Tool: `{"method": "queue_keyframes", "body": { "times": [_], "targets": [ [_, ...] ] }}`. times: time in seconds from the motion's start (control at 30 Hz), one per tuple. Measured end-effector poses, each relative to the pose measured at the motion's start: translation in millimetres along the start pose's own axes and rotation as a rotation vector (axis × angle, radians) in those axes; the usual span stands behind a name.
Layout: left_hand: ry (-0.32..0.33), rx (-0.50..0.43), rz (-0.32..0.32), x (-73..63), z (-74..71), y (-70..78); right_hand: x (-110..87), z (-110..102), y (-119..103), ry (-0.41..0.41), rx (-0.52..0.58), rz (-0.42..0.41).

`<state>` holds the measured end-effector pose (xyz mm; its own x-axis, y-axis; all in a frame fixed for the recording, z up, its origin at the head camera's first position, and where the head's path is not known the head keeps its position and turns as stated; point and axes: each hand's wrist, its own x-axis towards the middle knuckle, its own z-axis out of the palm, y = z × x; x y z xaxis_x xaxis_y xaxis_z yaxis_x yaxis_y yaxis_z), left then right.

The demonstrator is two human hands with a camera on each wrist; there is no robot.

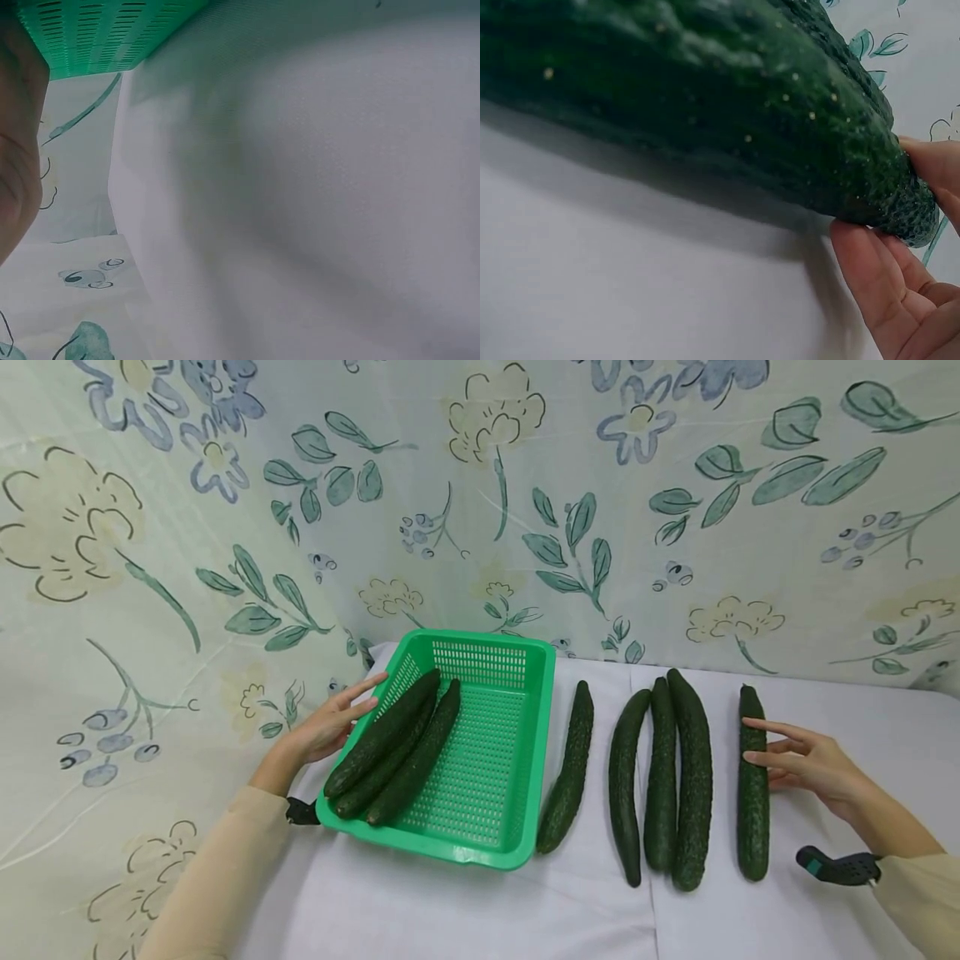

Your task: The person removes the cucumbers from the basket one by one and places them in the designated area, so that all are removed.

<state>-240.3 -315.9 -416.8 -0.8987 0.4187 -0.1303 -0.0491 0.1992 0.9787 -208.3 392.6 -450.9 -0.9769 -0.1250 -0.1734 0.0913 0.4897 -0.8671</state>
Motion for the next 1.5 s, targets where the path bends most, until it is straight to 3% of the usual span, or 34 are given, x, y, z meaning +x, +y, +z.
{"method": "queue_keyframes", "body": {
  "times": [0.47, 0.77, 1.2, 1.5],
  "targets": [
    [-0.011, -0.018, 0.017, -0.2, 2.4, -0.1, 2.7, 15, 0, 0.066, -0.059, -0.034],
    [0.008, 0.002, 0.003, 0.0, 2.0, -2.0, 0.9, 18, 0, 0.067, -0.101, -0.058],
    [-0.007, -0.029, 0.012, -1.4, 2.4, -0.2, -1.7, 12, 7, 0.122, -0.057, -0.064],
    [-0.01, -0.024, 0.013, 0.2, 1.5, -1.1, -2.0, -1, -2, 0.192, 0.009, -0.058]
  ]
}}
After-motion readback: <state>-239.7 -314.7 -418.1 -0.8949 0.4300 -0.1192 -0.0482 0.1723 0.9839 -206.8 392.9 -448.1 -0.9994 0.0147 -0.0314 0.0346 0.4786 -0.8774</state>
